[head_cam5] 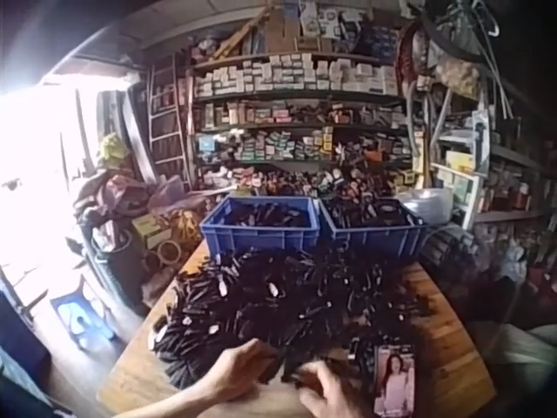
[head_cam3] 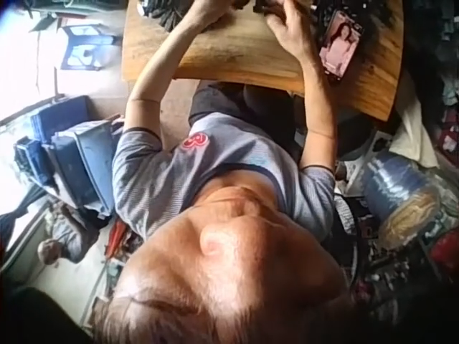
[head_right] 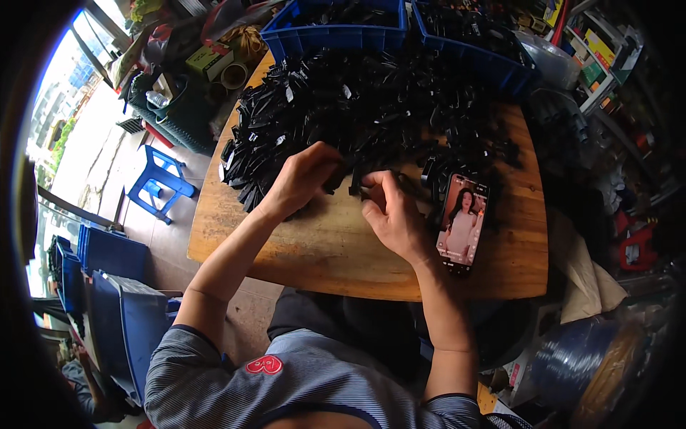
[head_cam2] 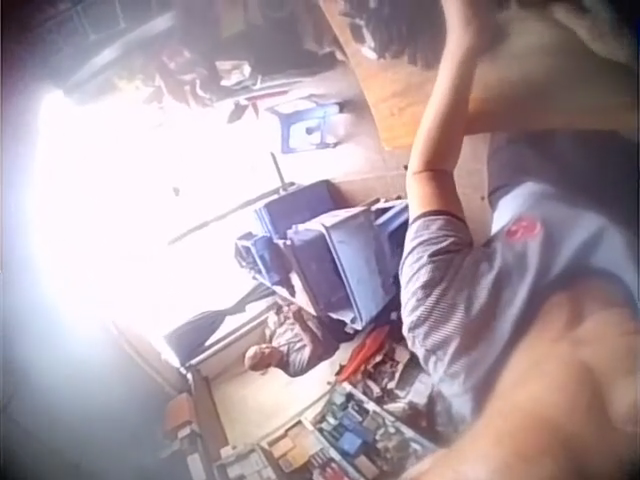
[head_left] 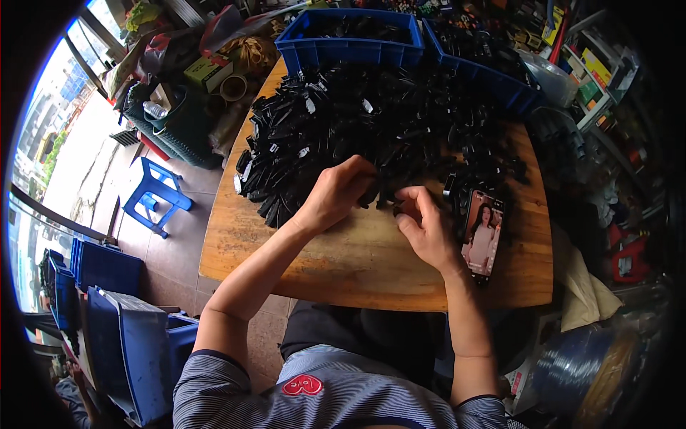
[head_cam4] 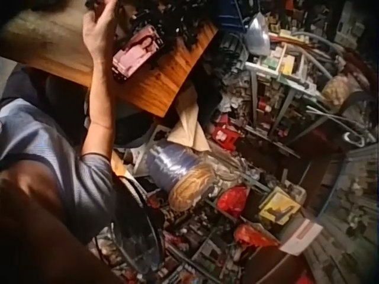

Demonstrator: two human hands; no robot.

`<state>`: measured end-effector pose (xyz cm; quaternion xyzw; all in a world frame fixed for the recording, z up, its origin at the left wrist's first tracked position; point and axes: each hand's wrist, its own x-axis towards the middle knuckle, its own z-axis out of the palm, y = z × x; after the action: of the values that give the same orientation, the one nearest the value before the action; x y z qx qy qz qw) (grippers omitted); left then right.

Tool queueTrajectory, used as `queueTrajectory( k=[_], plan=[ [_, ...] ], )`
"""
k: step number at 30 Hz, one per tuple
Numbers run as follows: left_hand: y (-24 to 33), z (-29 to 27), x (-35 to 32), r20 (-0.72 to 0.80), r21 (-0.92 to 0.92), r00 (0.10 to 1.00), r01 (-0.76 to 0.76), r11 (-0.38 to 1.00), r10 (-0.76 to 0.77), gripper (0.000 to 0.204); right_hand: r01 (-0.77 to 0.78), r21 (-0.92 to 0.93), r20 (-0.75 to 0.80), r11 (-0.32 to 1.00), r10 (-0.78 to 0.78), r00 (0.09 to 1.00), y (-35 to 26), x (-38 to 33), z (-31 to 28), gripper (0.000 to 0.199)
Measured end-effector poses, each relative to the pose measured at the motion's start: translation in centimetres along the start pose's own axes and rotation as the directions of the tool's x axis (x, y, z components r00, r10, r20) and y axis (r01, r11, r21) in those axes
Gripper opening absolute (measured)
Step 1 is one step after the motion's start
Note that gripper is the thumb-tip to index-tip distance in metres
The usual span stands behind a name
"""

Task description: Assembling small black plastic components at a workbench and placing them into bins.

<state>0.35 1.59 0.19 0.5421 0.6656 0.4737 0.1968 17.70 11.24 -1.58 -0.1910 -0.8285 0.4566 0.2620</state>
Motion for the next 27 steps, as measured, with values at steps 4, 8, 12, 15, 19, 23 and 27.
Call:
queueTrajectory(
  k=[4,8,12,15,19,23,27],
  plan=[
    [-0.7,0.0,-0.2,0.039,-0.311,0.985,0.171,0.935,-0.167,0.018,-0.152,0.323,0.089,0.934,0.130,0.988,-1.7,0.1,0.0,0.024],
    [-2.0,-2.3,1.3,0.171,-0.752,0.952,0.293,0.591,-0.254,0.030,-0.236,0.432,0.159,0.871,0.185,0.970,-1.9,0.0,-0.3,0.023],
    [-1.2,-4.8,4.7,0.096,-0.842,0.962,0.215,0.495,-0.254,0.035,-0.221,0.437,0.137,0.872,0.178,0.974,-1.3,-0.1,-0.6,0.021],
    [-0.4,-2.5,4.4,0.019,-0.676,0.994,0.095,0.731,-0.112,0.035,-0.174,0.515,0.042,0.839,0.178,0.983,-1.2,-0.1,-0.2,0.018],
    [0.3,0.9,0.3,0.299,-0.578,0.941,0.310,0.755,-0.158,0.028,-0.015,0.555,-0.137,0.832,0.109,0.985,-0.8,0.3,-0.6,0.019],
    [1.4,1.5,-0.2,0.258,-0.174,0.966,0.036,0.984,0.011,0.034,-0.063,0.628,-0.073,0.776,0.140,0.988,-0.9,0.2,-0.9,0.017],
    [1.0,1.4,-0.4,0.227,-0.228,0.972,0.104,0.968,-0.051,0.036,-0.124,0.724,-0.013,0.678,0.193,0.981,-0.6,0.1,-0.7,0.020]
  ],
)
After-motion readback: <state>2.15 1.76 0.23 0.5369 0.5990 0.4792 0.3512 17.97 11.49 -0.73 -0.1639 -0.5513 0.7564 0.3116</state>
